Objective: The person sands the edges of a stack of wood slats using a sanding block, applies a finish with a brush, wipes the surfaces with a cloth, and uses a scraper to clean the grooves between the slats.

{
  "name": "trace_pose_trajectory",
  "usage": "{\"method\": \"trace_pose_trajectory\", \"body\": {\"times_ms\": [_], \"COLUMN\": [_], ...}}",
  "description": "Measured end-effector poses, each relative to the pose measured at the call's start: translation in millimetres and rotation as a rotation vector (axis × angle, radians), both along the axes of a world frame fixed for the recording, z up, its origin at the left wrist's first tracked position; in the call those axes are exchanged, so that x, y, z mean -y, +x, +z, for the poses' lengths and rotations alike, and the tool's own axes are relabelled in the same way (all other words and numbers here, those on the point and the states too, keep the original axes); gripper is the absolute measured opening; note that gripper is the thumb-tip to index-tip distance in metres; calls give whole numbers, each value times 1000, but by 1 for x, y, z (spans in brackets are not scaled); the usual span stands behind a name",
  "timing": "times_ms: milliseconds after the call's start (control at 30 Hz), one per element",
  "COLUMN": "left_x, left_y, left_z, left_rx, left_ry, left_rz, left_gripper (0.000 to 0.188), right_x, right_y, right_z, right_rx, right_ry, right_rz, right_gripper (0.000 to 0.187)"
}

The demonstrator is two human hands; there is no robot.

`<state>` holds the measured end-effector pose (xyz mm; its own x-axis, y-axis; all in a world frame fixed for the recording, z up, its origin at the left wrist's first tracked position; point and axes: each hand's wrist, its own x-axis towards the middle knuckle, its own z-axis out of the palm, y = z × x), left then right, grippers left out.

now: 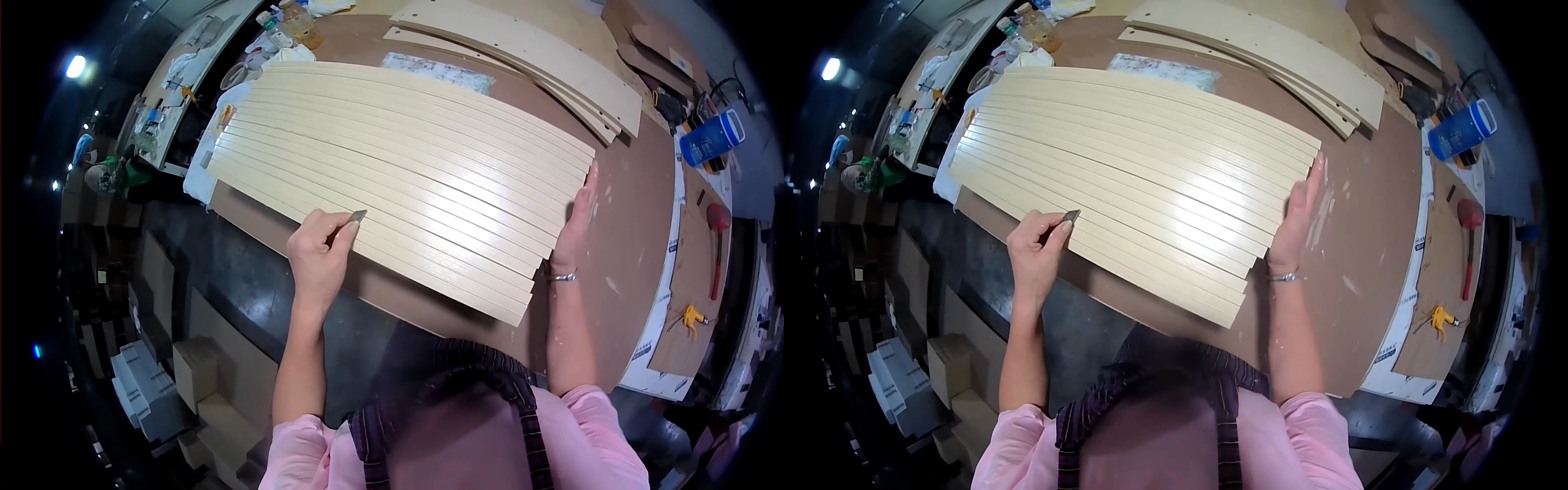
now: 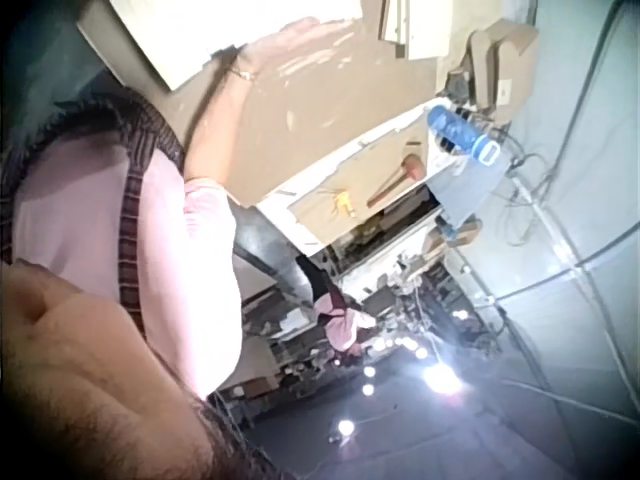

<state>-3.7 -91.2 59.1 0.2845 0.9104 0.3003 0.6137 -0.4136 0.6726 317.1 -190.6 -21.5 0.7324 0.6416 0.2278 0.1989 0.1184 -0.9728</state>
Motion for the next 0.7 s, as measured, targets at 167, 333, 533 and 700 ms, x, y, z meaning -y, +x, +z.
{"method": "trace_pose_trajectory", "body": {"times_ms": [167,333,533,700], "left_x": [-9,-49,-125,-179], "left_y": [-4,-23,-59,-101], "left_z": [-1,14,14,4], "left_rx": [19,-20,-115,-87], "left_ry": [-36,84,125,141], "left_rz": [-59,-104,-142,-197], "left_gripper": [8,8,9,10], "right_x": [-7,-4,12,-13], "right_y": [-3,-9,-21,-87], "right_z": [1,24,58,93], "right_rx": [-131,-75,356,964], "right_ry": [97,-20,-367,-866], "right_rz": [12,3,-6,61], "right_gripper": [72,71,73,89]}}
